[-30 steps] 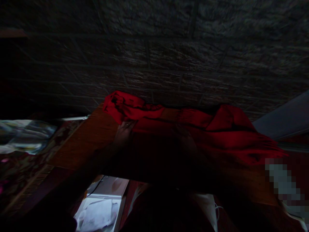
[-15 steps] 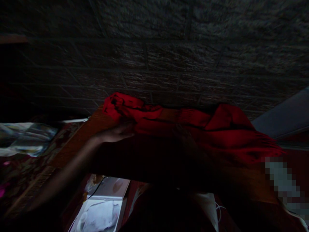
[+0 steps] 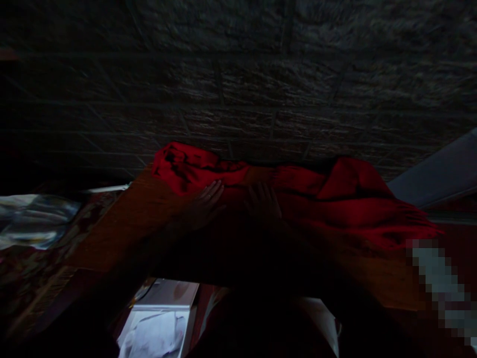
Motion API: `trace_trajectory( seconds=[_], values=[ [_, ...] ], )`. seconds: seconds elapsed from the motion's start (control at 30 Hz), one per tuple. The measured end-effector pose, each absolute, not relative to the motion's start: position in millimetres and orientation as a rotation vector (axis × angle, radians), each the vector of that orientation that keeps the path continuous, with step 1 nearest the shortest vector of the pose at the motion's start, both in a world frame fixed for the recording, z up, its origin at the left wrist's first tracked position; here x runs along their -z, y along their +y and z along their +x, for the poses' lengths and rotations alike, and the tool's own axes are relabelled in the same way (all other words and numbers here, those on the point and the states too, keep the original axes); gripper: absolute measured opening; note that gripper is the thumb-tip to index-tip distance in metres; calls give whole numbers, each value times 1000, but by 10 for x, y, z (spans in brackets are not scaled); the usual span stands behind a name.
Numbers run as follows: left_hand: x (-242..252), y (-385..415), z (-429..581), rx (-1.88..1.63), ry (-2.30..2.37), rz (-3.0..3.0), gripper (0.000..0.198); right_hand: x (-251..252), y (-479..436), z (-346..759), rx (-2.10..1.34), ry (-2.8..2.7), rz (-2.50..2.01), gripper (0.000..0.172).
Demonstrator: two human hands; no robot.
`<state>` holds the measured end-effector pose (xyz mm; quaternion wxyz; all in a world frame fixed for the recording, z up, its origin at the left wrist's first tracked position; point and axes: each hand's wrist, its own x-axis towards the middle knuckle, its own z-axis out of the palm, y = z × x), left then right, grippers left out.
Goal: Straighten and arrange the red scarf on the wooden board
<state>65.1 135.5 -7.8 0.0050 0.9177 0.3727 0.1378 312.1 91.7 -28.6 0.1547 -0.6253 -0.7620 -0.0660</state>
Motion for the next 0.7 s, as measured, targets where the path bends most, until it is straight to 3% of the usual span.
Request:
trace_trajectory(
  seconds=[0.3,0.5,0.6,0.7],
  values=[
    [185,1295,507,-451,1301,2852,66,207,754,3410,150,-2146,-1945,72],
    [159,1327,460,-472,1328,2792,62,-1,579,4181,-124,-2194,-1813,67],
    [-18,1422,530,-525,1402,2635,62,-368,472,4611,-341,-2207,-1790,56],
    [-202,1498,643,-584,1503,2473,60,-815,254,5074,-334,-2200,-1726,46]
  ],
)
